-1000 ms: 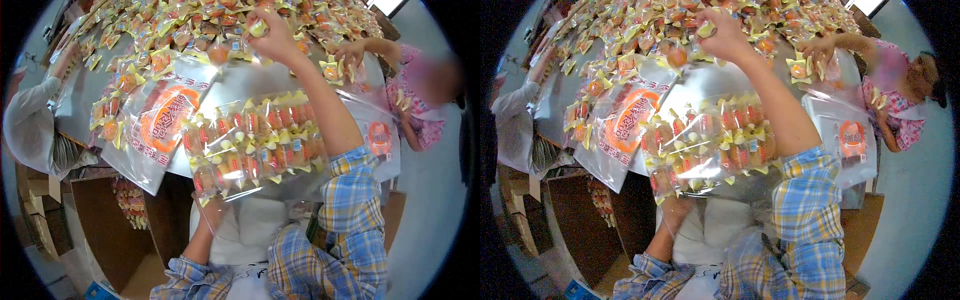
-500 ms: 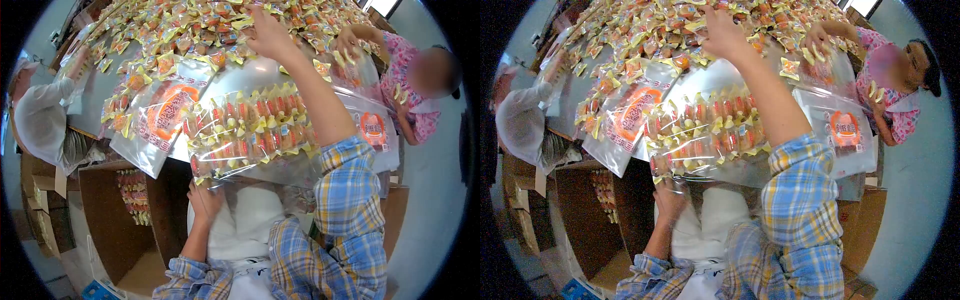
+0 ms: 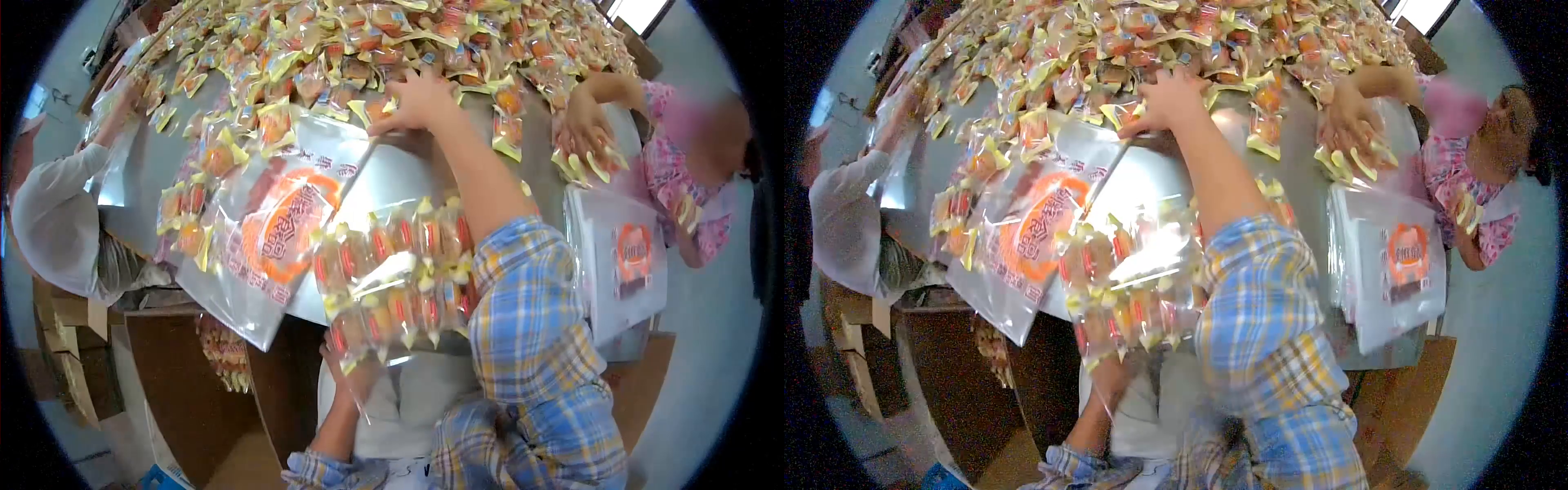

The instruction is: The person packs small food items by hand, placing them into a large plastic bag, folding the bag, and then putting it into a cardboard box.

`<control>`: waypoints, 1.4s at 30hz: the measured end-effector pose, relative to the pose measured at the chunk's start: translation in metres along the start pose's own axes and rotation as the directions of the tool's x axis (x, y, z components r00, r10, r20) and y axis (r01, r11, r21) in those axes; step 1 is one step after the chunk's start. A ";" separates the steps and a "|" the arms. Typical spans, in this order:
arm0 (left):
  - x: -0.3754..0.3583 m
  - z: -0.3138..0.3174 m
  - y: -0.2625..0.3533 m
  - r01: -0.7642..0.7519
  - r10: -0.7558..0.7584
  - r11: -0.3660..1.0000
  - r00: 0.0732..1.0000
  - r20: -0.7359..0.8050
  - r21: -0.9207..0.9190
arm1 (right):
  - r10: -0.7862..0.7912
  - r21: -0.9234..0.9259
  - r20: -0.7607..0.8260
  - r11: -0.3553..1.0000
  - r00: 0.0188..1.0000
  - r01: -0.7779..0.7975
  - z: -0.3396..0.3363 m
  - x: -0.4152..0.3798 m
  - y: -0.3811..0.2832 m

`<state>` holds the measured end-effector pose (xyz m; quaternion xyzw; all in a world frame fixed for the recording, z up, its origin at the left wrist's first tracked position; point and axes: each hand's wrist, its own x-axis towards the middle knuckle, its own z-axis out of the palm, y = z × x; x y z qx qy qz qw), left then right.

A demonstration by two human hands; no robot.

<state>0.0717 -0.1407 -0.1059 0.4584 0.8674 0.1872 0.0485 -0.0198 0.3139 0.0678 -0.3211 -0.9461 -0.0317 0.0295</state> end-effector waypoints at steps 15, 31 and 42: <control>-0.005 0.016 -0.012 0.017 -0.027 0.998 0.988 0.150 0.068 | -0.137 0.239 -0.337 0.944 0.931 0.225 -0.031 -0.021 0.038; -0.083 -0.116 0.028 -0.179 -0.144 0.800 0.869 -0.473 -0.573 | 0.151 0.791 -0.081 -0.592 0.985 0.155 -0.022 -0.422 0.015; -0.067 -0.143 0.073 -0.119 -0.038 0.890 0.943 -0.332 -0.441 | -0.075 0.836 -0.031 0.544 0.997 0.067 -0.072 -0.470 -0.077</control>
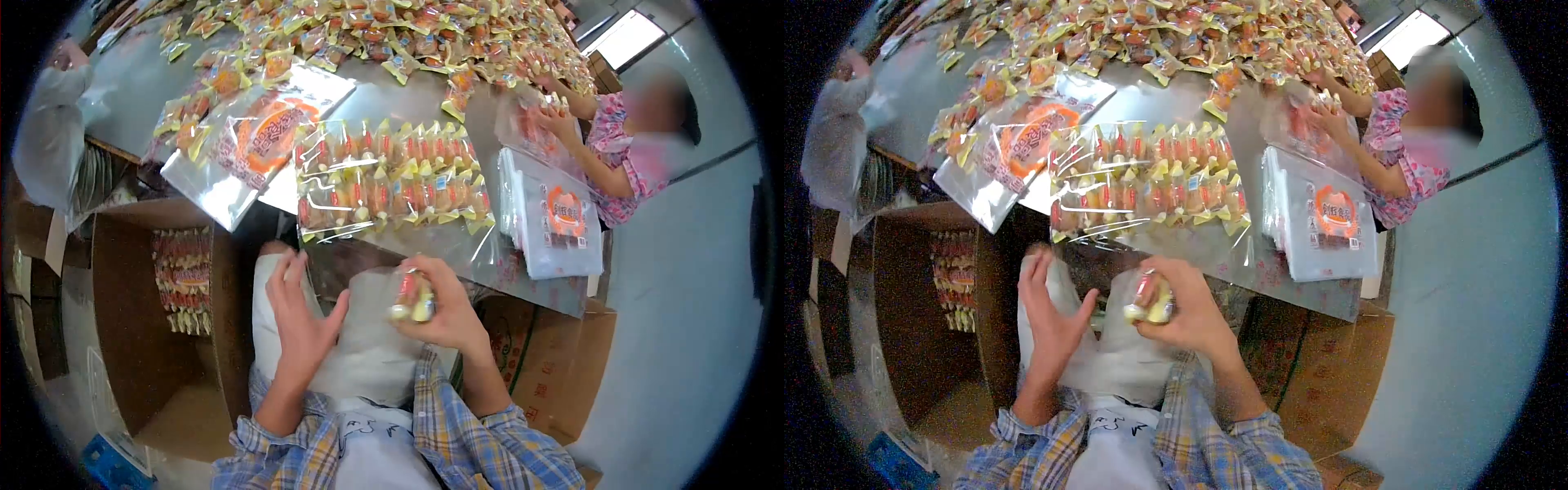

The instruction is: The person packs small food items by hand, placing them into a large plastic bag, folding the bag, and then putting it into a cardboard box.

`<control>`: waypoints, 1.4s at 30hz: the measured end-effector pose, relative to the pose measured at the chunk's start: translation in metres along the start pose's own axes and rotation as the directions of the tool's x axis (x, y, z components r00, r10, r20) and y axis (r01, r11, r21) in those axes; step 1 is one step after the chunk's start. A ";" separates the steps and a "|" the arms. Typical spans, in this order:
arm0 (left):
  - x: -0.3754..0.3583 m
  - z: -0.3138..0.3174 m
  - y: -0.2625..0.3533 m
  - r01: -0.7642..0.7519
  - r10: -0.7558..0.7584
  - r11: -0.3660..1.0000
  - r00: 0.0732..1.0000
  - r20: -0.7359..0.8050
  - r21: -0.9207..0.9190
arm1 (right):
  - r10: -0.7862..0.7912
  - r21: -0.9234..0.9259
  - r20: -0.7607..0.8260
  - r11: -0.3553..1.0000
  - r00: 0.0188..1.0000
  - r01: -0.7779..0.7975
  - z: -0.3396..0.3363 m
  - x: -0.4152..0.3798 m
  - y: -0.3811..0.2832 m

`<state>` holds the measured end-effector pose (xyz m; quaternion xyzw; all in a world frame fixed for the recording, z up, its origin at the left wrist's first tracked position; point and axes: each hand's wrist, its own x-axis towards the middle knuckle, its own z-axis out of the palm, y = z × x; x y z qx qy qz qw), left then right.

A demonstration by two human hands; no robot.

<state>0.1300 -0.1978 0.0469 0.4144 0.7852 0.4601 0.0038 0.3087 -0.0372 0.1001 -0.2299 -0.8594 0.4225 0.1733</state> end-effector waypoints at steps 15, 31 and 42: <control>0.078 0.051 -0.023 0.042 -0.006 0.981 0.983 0.184 -0.190 | 0.201 -0.020 0.049 0.980 0.978 -0.200 -0.055 0.081 0.027; 0.067 0.048 0.021 0.035 -0.094 0.952 0.979 -0.181 -0.303 | 0.142 -0.243 0.141 0.964 0.980 -0.104 -0.019 0.068 -0.001; 0.075 0.048 0.025 0.176 -0.242 0.905 0.962 -0.128 -0.388 | -0.156 -0.484 0.036 0.861 0.987 0.154 -0.006 0.011 -0.004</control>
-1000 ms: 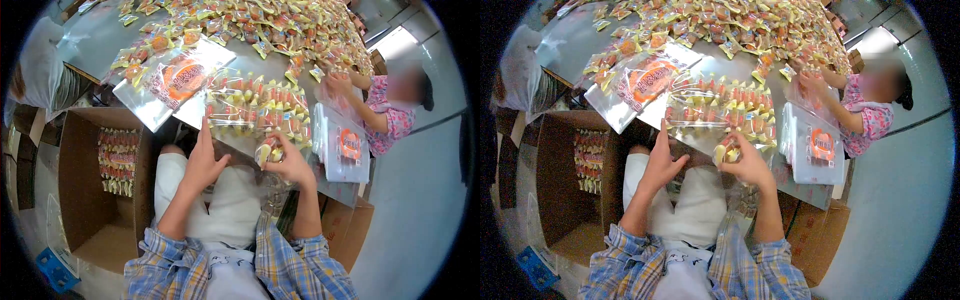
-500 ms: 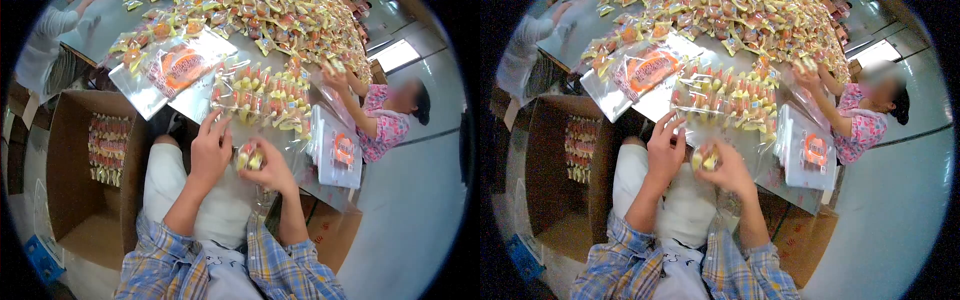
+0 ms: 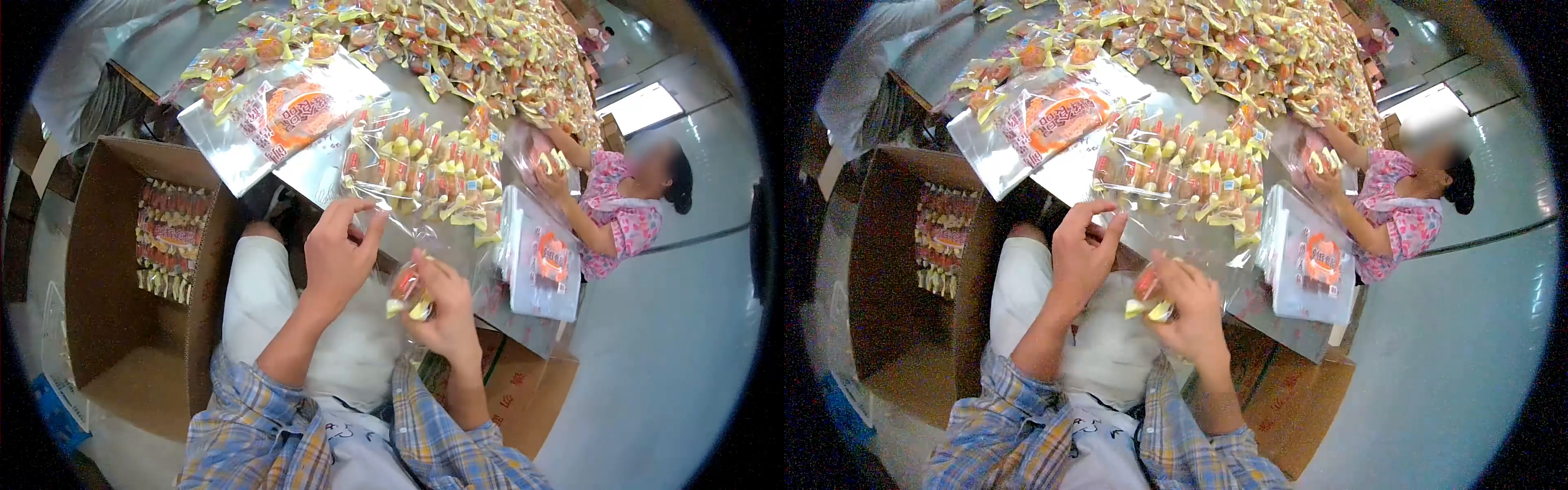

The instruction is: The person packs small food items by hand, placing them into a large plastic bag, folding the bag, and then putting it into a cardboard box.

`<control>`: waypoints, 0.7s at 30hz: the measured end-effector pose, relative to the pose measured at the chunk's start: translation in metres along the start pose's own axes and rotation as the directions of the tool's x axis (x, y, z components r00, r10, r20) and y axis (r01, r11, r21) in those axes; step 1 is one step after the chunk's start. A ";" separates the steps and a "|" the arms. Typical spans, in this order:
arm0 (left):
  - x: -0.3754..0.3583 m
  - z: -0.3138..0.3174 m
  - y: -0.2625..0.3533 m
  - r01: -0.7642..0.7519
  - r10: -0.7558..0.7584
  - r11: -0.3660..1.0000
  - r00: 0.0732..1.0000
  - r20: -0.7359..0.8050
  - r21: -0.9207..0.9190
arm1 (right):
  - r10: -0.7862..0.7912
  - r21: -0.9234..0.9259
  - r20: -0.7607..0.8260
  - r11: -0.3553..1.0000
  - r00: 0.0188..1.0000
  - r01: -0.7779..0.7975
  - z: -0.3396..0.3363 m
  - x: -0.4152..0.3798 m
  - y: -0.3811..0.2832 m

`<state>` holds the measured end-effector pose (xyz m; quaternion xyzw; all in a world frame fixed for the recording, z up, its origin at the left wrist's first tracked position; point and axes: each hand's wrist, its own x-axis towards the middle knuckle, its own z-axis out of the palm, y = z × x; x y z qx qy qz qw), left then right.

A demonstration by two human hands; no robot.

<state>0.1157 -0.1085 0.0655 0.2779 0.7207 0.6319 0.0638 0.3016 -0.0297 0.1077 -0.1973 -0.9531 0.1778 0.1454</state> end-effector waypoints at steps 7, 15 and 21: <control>0.006 0.001 0.013 -0.133 0.129 0.991 0.987 -0.091 -0.035 | 0.401 0.344 0.419 0.760 0.814 -0.552 -0.001 0.015 0.034; -0.042 0.017 0.003 -0.801 0.750 0.586 0.594 0.289 0.125 | 0.567 0.033 0.192 0.812 0.801 -0.582 0.006 0.047 0.056; -0.042 0.026 -0.006 -0.607 0.414 0.670 0.783 0.463 0.427 | 0.495 -0.070 0.179 0.869 0.850 -0.491 0.011 0.048 0.066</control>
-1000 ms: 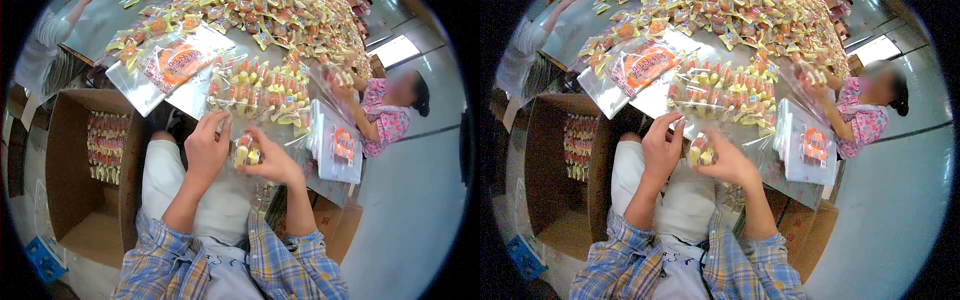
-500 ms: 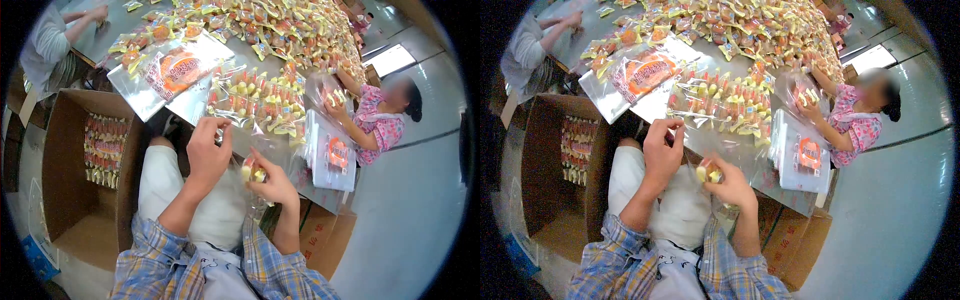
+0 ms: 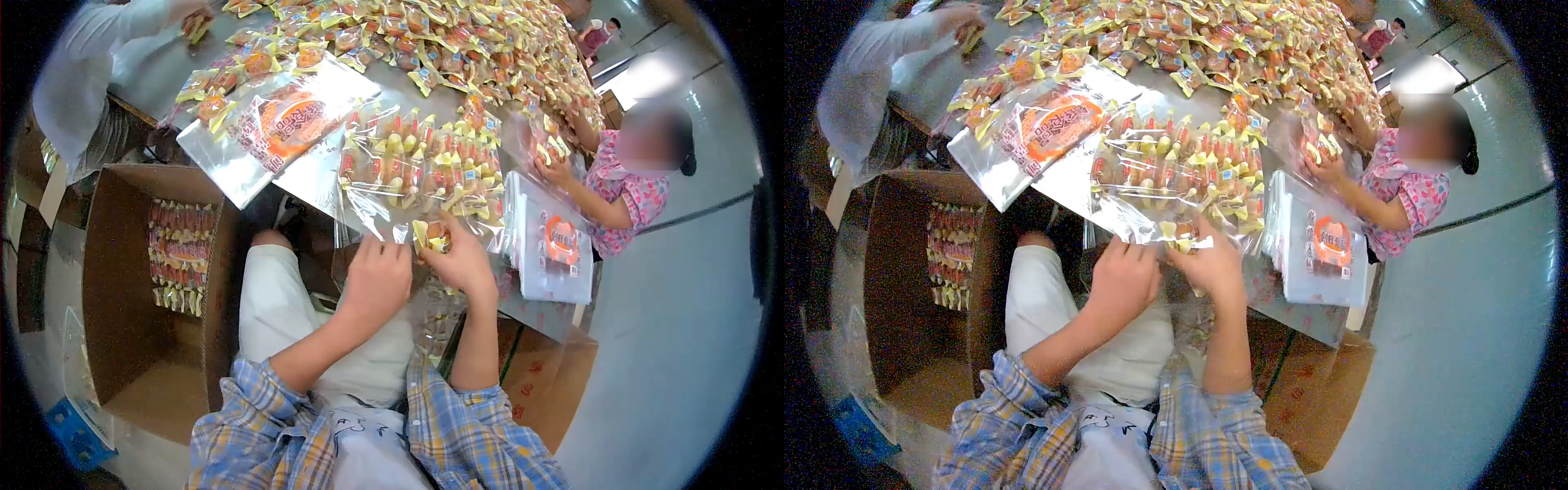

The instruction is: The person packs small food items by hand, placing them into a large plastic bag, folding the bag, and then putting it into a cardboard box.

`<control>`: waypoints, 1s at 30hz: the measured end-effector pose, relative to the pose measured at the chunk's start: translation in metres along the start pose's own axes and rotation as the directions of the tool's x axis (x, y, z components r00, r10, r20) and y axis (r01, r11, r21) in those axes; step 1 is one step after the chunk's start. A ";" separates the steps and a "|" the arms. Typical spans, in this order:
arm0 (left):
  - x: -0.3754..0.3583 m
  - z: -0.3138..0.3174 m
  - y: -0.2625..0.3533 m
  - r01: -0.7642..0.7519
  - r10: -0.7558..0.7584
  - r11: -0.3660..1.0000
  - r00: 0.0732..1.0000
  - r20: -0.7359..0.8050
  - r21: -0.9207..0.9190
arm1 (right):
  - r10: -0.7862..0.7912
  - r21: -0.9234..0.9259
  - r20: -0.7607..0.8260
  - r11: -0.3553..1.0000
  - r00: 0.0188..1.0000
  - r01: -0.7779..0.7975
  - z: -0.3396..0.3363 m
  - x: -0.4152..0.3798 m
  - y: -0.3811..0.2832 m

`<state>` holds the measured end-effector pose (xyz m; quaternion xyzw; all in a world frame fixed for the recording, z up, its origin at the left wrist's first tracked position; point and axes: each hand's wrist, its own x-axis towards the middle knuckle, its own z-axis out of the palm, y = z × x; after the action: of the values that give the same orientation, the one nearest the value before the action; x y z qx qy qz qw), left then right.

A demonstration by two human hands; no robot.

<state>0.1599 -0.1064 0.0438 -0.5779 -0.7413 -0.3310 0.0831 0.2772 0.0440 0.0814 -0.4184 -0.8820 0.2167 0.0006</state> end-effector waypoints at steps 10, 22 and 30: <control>0.038 0.058 0.005 0.063 -0.066 0.996 0.996 -0.057 -0.059 | 0.160 0.068 0.008 0.985 0.987 -0.160 -0.028 0.011 -0.023; 0.088 0.066 -0.010 -0.008 0.003 0.951 1.000 0.019 0.308 | 0.121 0.163 0.043 0.978 0.992 -0.127 -0.023 0.028 0.006; 0.112 0.067 -0.019 -0.132 0.127 0.989 0.989 0.076 0.061 | 0.063 0.093 -0.038 0.994 0.997 -0.059 -0.009 0.028 0.012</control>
<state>0.1247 0.0210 0.0418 -0.6334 -0.7151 -0.2794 0.0968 0.2690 0.0748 0.0802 -0.4490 -0.8578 0.2481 0.0313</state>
